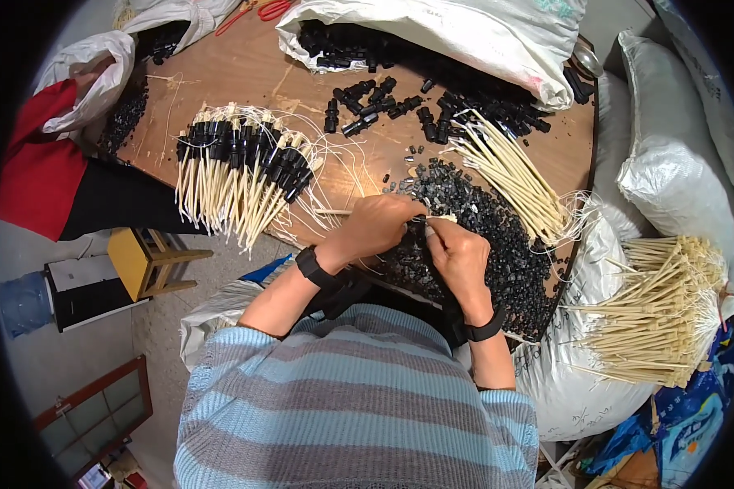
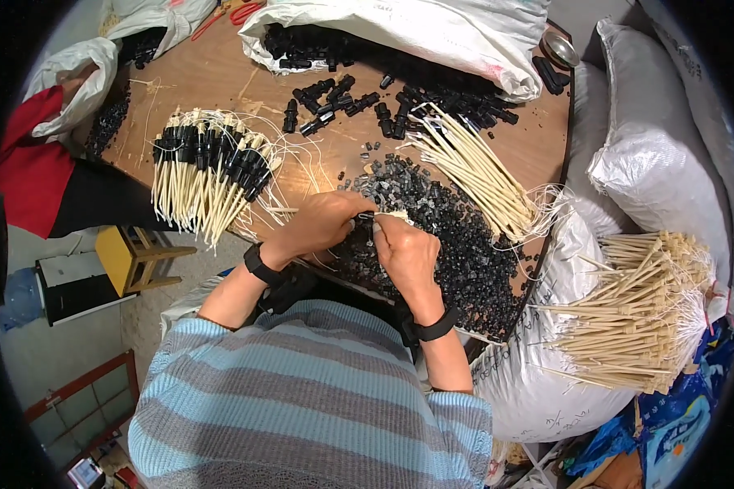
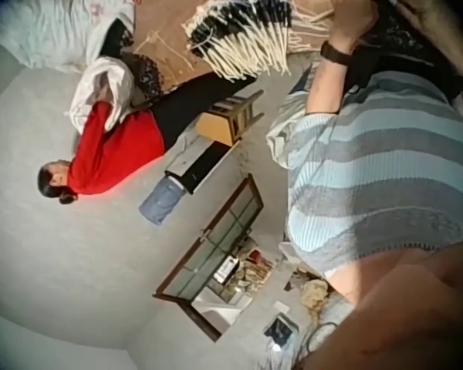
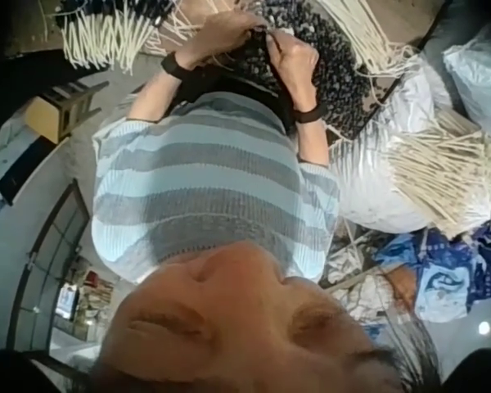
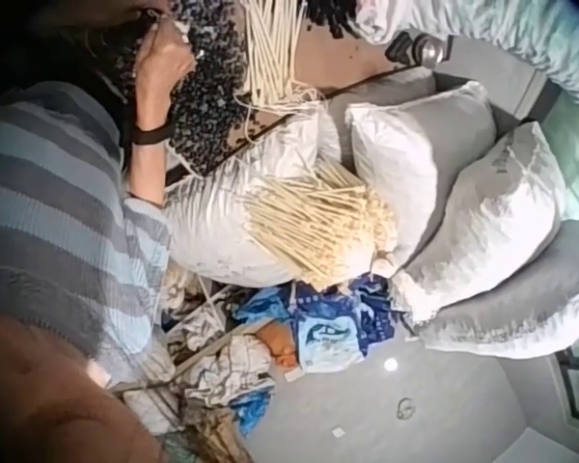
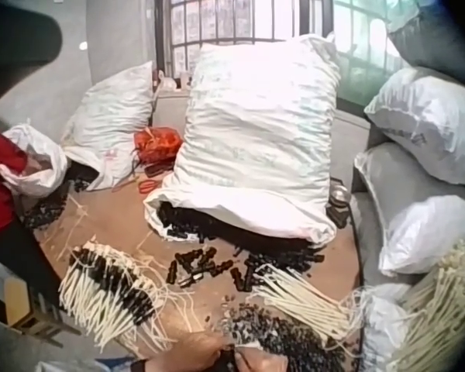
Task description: The person assembles components by hand, picking up a black plastic piece and a white corded rod, fitting them together, and sliding a small black ring onto the assembly. They repeat this process for each set, placing the completed units into a growing pile on the left.
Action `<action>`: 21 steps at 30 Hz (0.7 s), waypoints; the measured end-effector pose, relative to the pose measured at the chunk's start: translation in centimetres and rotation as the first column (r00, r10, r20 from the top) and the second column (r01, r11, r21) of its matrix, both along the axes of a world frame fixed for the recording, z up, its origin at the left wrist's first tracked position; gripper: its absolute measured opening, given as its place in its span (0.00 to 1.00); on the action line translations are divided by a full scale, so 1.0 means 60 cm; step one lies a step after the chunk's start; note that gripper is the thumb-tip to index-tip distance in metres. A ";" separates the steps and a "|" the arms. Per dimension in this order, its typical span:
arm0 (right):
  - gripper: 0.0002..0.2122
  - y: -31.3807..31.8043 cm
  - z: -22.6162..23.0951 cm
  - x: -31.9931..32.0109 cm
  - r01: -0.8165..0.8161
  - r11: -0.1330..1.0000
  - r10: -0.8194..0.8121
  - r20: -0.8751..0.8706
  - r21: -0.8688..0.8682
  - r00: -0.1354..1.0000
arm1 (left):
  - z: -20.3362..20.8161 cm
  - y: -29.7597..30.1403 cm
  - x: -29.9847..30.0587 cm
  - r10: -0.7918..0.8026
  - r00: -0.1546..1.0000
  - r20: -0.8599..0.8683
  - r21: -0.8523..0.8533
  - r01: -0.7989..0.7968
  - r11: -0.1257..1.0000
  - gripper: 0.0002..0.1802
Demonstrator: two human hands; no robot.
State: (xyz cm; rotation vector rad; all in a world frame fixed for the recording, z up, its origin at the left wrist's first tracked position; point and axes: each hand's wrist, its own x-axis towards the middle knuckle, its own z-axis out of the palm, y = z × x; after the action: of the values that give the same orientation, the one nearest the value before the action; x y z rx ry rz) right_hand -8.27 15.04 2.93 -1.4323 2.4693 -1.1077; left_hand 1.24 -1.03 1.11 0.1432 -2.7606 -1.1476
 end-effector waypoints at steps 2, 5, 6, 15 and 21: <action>0.08 0.000 0.005 0.001 0.011 1.000 -0.009 0.148 -0.008 0.989 | 0.002 -0.001 -0.002 -0.016 1.000 0.011 -0.013 0.016 1.000 0.24; 0.09 -0.002 -0.011 0.000 -0.112 0.989 0.127 0.161 -0.096 0.979 | 0.022 0.001 -0.004 -0.046 0.987 0.154 0.044 0.039 0.998 0.26; 0.09 0.003 -0.009 -0.001 -0.180 0.984 0.177 0.152 0.006 0.972 | 0.032 -0.002 -0.007 -0.116 0.976 0.183 0.132 0.092 0.987 0.26; 0.08 0.000 -0.001 0.007 -0.098 0.995 0.098 0.111 -0.010 0.989 | 0.016 0.001 0.003 0.130 0.929 -0.347 0.242 -0.046 0.969 0.11; 0.07 0.004 -0.013 0.014 -0.137 0.972 0.190 0.291 -0.192 0.938 | 0.010 -0.004 0.025 0.027 0.896 -0.444 0.252 0.096 0.963 0.12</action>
State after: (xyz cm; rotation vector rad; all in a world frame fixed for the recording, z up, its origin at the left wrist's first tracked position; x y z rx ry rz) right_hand -7.41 15.25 2.15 -1.3539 2.0469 -1.4100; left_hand 2.74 -1.25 1.72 -0.1278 -2.2103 -1.3622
